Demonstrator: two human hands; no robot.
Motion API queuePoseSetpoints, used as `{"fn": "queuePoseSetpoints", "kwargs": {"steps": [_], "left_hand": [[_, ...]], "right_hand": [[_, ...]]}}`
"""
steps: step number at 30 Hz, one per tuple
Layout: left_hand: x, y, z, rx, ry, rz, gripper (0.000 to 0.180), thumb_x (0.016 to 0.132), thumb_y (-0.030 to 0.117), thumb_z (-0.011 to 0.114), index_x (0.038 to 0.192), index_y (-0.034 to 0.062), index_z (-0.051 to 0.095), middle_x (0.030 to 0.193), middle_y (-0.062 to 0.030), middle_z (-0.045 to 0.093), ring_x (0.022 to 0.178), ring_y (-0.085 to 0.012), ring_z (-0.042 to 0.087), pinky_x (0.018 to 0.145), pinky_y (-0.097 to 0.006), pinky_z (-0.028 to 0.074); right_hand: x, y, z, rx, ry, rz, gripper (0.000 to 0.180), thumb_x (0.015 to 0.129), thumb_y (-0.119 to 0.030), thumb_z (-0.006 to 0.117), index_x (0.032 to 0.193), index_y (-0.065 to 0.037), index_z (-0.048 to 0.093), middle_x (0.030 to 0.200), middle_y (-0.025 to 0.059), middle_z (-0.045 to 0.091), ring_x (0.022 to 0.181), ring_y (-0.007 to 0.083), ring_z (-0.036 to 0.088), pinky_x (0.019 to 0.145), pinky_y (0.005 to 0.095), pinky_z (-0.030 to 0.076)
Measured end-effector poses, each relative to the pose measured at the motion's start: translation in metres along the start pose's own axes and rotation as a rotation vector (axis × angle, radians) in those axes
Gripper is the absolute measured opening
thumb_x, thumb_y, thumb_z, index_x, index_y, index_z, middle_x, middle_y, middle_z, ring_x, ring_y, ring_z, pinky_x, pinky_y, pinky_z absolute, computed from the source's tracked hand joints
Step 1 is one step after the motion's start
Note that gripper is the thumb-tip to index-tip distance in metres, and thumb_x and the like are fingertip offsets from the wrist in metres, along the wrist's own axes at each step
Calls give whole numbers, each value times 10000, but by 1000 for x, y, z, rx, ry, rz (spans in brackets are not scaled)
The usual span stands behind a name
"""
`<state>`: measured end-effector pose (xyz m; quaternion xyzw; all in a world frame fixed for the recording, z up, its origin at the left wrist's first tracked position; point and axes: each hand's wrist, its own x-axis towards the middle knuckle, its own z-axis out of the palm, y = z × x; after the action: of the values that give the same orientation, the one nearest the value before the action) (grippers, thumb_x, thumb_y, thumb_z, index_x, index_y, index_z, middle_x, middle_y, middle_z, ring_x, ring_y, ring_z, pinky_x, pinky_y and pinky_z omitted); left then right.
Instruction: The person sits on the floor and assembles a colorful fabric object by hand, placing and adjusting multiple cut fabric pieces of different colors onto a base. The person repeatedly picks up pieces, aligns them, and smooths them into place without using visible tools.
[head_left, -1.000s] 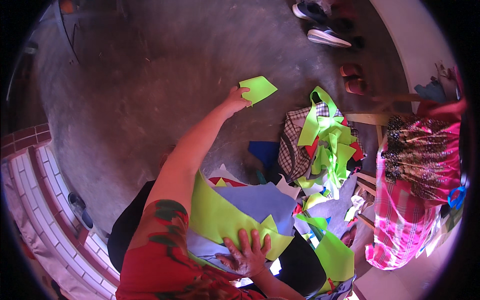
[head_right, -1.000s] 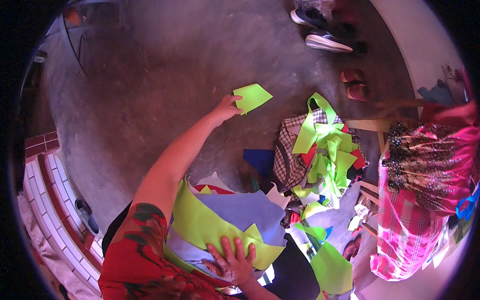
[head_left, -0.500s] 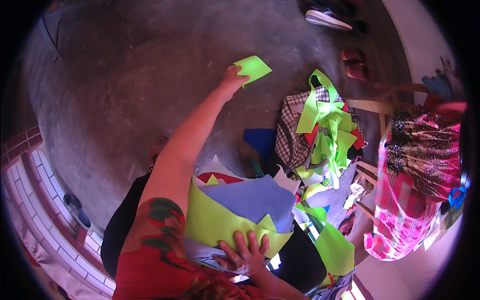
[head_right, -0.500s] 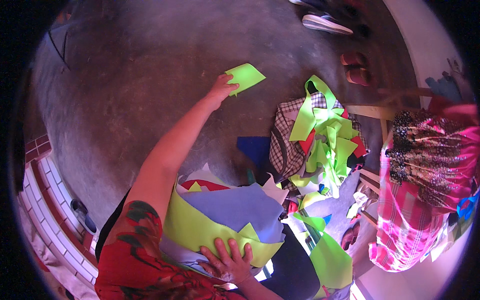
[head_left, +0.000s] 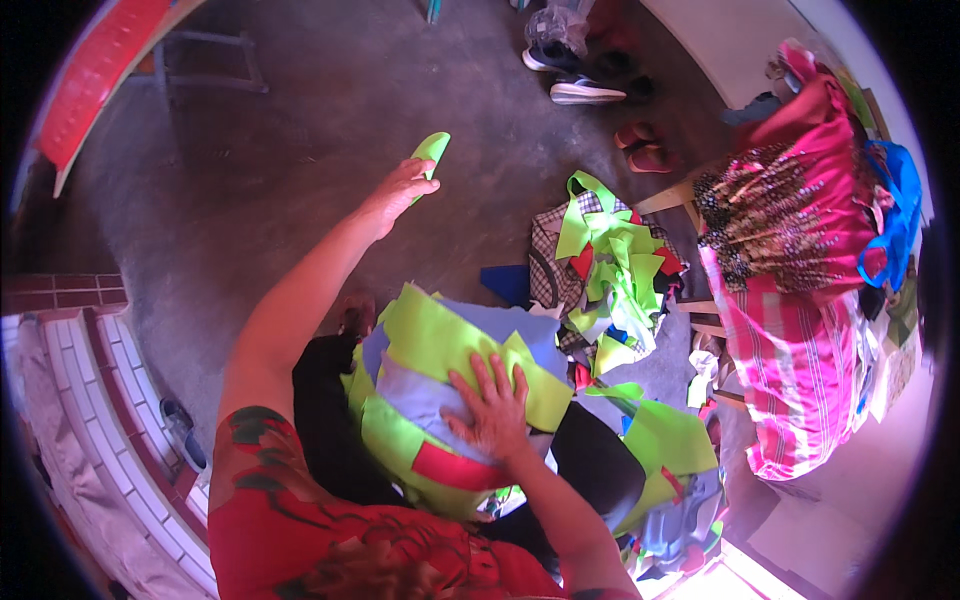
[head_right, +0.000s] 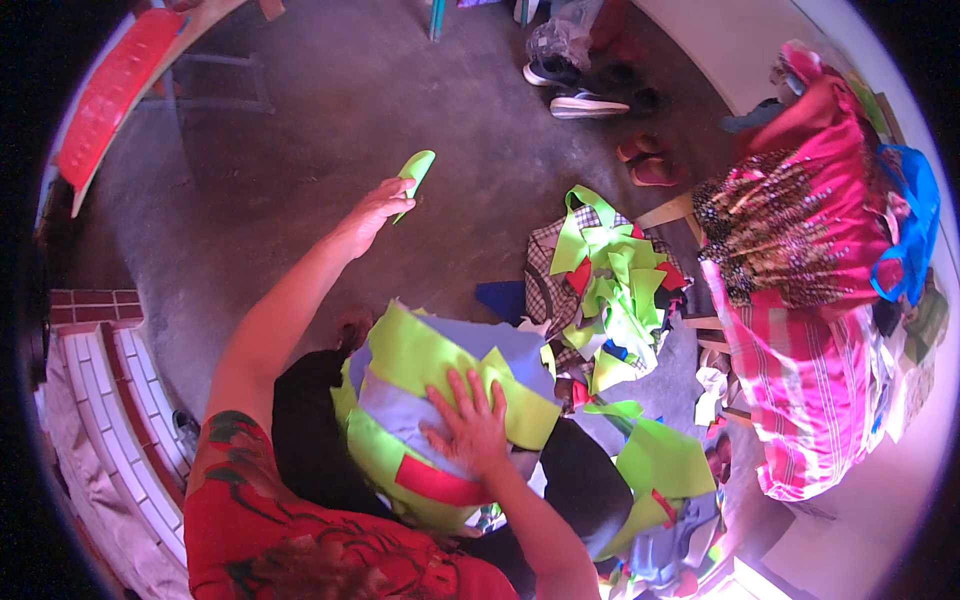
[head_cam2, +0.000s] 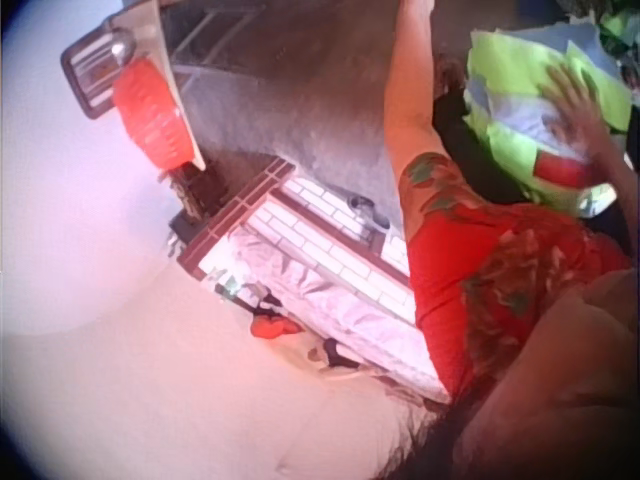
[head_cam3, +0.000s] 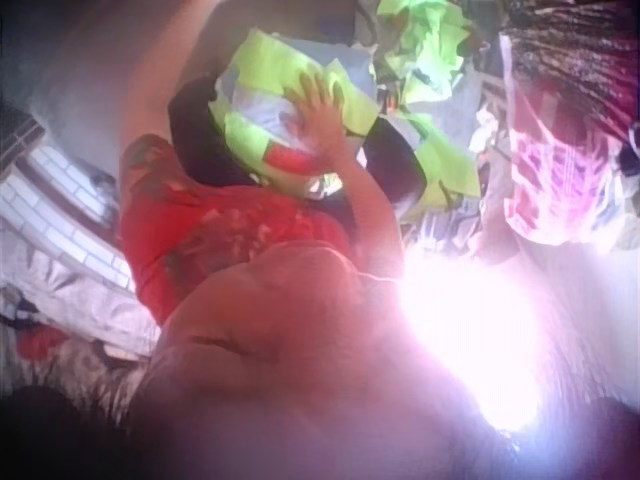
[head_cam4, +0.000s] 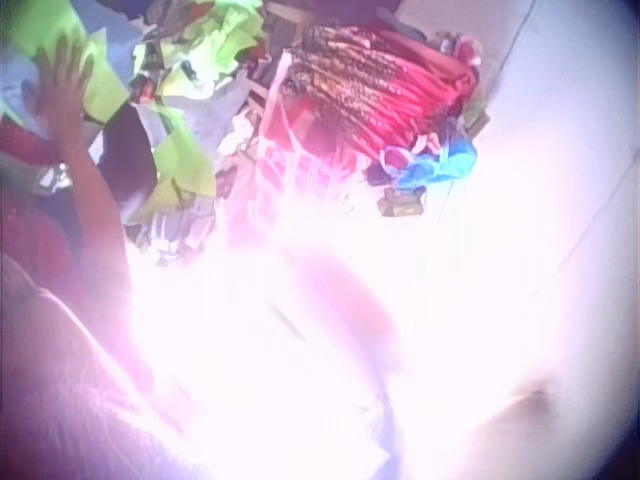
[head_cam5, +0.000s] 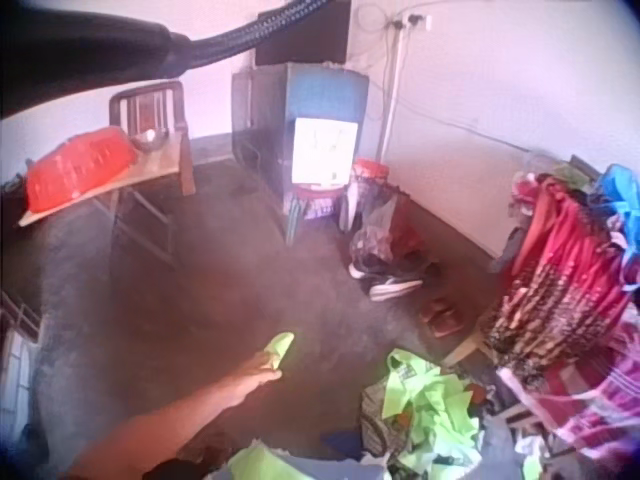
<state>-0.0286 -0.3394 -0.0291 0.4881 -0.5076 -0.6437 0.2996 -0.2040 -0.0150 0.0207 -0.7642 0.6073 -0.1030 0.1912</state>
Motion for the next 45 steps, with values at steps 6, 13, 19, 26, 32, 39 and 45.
{"fn": "queuePoseSetpoints", "kwargs": {"steps": [6,13,19,26,32,39,45], "left_hand": [[-161,83,17,-530,-247,226,493,877,172,527,1340,16,467,1311,-72,513,1172,-202,491,996,-381,383],[-295,77,65,-874,-309,330,496,876,157,505,1350,24,449,1415,-113,417,1260,-285,440,1017,-480,376],[-376,11,119,-897,-312,289,595,862,195,514,1393,-25,359,1461,-147,352,1323,-333,364,1063,-513,322],[-418,-35,135,-632,-328,2,597,867,181,525,1399,-26,350,1422,-81,321,1318,-248,357,1060,-412,322],[-418,-17,126,-42,-255,392,556,866,182,525,1391,42,404,1419,-97,327,1318,-246,347,1076,-395,275],[-416,-42,126,123,-122,409,360,783,52,643,1129,34,545,1293,-121,455,1226,-247,445,1027,-363,353],[-400,-82,123,204,-112,347,307,817,48,641,1113,35,564,1197,-83,529,1052,-185,545,908,-325,437]], "right_hand": [[1,-4,-7,-49,94,-61,662,777,-493,630,1367,-243,465,1471,116,336,1381,344,256,1099,561,150],[-38,-15,-36,248,434,114,523,889,-322,581,1356,-117,466,1320,159,495,1255,352,429,1043,458,315],[-105,-50,-17,1912,-76,363,839,879,-711,343,1348,-23,436,1158,159,604,1072,268,580,934,404,448],[-119,-75,5,1971,319,564,388,876,-236,656,1191,-40,544,1102,85,620,925,198,622,793,335,516],[-104,-67,-23,1525,500,379,240,874,-46,627,1111,-25,597,1001,34,657,849,101,595,759,268,483],[-123,-19,-32,1419,481,682,312,834,-56,607,1140,-72,551,932,34,641,793,139,613,606,282,500],[-130,-5,-12,1394,422,885,316,831,-93,609,1141,-64,552,981,61,633,851,166,612,591,299,509]]}}
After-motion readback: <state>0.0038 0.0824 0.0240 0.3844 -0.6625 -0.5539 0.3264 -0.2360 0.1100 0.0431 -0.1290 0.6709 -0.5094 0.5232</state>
